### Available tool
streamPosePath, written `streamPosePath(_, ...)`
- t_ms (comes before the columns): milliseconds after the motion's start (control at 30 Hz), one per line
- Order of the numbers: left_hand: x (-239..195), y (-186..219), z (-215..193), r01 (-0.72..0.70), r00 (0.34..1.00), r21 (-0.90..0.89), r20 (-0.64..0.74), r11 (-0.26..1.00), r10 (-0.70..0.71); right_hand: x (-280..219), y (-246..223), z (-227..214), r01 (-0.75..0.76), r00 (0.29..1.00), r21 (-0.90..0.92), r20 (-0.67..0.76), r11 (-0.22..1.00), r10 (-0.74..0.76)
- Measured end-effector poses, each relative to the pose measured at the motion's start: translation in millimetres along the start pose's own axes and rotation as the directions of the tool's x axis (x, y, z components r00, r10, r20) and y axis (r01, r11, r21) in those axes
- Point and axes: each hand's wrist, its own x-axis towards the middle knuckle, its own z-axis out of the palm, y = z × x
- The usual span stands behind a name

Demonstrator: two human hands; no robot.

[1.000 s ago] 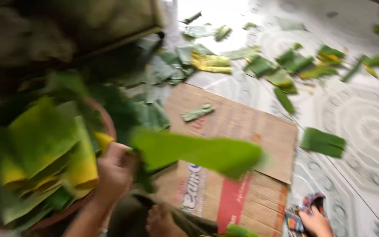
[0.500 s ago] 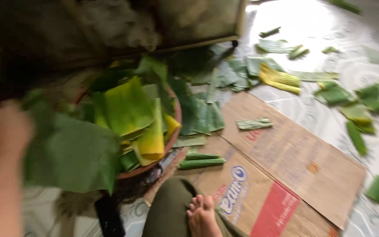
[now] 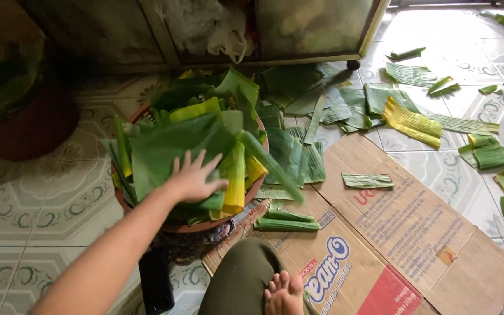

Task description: The person sits on the floor and wipes individual banana leaves with a cloth. They pick up leaves from a pile, wipe them, and place them into a basket. The process is repeated for multiple leaves.

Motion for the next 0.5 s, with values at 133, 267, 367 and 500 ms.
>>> streamPosePath(133, 54, -46, 51, 0.162, 0.985, 0.022, -0.066, 0.987, -0.16, -43, -8, 38, -0.077, 0.989, -0.056, -0.13, 0.995, 0.069)
streamPosePath(267, 78, -49, 53, 0.247, 0.94, -0.144, -0.204, 0.958, -0.273, -1, 2, -11, 0.016, 0.967, 0.049, 0.254, 0.999, -0.028)
streamPosePath(367, 89, -49, 52, 0.307, 0.926, -0.146, -0.183, 0.94, -0.331, 2, 9, -9, 0.075, 0.991, -0.002, 0.108, 0.997, -0.075)
streamPosePath(500, 73, -30, 56, 0.297, 0.904, -0.243, -0.242, 0.924, -0.354, 3, 15, -25, 0.171, 0.961, 0.064, 0.21, 0.983, -0.181)
